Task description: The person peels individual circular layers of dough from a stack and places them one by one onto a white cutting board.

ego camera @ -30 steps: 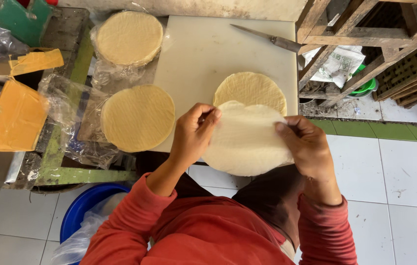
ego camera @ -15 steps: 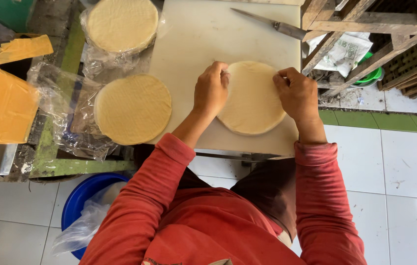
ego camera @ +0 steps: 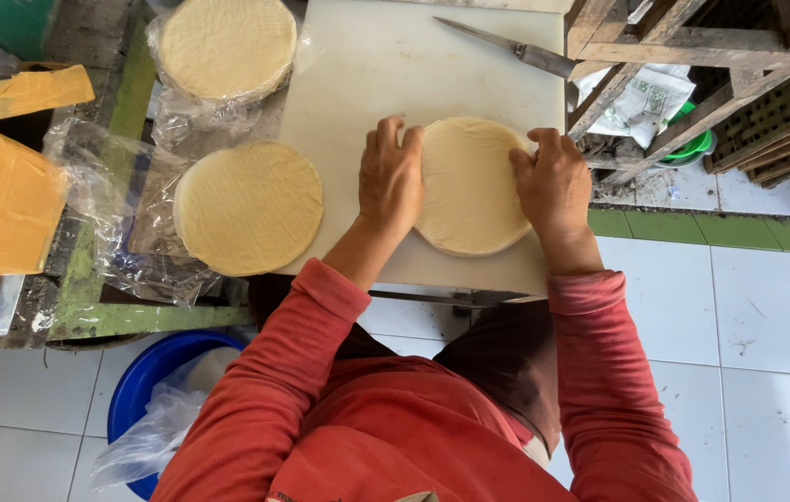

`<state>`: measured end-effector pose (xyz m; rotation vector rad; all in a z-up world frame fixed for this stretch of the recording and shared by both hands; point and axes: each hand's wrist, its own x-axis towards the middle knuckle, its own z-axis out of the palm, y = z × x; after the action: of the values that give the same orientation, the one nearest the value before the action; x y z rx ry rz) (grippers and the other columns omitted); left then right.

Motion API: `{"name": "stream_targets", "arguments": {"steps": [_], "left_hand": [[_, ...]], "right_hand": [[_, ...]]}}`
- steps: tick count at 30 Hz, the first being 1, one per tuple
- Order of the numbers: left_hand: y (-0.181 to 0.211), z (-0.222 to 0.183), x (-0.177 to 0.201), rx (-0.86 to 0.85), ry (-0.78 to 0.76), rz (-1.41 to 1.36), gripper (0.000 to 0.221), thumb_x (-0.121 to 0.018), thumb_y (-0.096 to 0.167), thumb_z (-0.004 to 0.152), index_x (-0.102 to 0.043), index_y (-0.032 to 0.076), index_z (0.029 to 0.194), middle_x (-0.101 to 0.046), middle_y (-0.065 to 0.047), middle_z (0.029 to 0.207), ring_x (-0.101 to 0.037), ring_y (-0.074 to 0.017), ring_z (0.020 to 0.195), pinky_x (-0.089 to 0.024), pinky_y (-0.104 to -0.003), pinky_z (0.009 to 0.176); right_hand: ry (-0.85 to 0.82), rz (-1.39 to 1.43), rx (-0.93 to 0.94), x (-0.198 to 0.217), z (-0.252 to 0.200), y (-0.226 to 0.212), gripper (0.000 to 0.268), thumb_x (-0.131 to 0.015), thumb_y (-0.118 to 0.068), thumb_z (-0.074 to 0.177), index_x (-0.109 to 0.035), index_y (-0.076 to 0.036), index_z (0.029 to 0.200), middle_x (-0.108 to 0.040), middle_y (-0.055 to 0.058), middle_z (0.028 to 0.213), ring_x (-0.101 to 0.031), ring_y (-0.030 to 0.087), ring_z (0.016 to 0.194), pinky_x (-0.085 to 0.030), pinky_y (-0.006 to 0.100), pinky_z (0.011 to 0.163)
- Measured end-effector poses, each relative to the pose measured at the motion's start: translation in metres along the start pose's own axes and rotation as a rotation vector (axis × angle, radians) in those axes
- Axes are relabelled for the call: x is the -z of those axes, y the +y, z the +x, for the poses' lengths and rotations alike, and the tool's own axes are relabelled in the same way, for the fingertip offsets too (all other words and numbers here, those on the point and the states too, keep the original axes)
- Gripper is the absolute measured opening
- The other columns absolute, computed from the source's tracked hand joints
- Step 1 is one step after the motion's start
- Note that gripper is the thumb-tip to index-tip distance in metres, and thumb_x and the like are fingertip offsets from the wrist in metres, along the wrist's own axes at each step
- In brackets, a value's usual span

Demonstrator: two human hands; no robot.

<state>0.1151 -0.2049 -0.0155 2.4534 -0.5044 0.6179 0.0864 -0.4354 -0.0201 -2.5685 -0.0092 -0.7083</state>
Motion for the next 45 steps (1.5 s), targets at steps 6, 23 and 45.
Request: {"name": "stream_targets", "arguments": {"steps": [6, 23, 45], "left_hand": [[0.029, -0.010, 0.009, -0.252, -0.295, 0.015, 0.059, -0.059, 0.043, 0.102, -0.052, -0.001, 0.141, -0.034, -0.027, 0.157, -0.030, -0.0470, 0.148, -0.030, -0.054, 0.120], [0.037, -0.010, 0.013, -0.188, -0.723, 0.178, 0.079, -0.028, 0.063, 0.101, -0.023, 0.012, 0.161, -0.007, -0.022, 0.167, 0.002, -0.0403, 0.155, 0.003, -0.055, 0.123], [0.045, -0.003, 0.024, -0.194, -0.734, 0.206, 0.079, -0.033, 0.063, 0.101, -0.023, 0.013, 0.160, -0.010, -0.023, 0.166, -0.003, -0.0415, 0.154, -0.002, -0.056, 0.123]], "right_hand": [[0.065, -0.081, 0.284, 0.007, 0.014, -0.006, 0.015, -0.082, -0.014, 0.096, -0.075, -0.007, 0.108, -0.063, 0.011, 0.103, -0.063, 0.029, 0.095, -0.056, 0.040, 0.081], [-0.498, 0.057, 0.312, -0.010, 0.082, -0.008, 0.013, -0.075, -0.019, 0.093, -0.075, -0.010, 0.102, -0.068, 0.012, 0.100, -0.062, 0.033, 0.100, -0.051, 0.044, 0.089], [-0.377, 0.206, -0.154, -0.031, 0.073, -0.006, 0.026, -0.076, -0.028, 0.084, -0.079, -0.006, 0.097, -0.076, 0.012, 0.092, -0.073, 0.024, 0.086, -0.058, 0.037, 0.083]]}}
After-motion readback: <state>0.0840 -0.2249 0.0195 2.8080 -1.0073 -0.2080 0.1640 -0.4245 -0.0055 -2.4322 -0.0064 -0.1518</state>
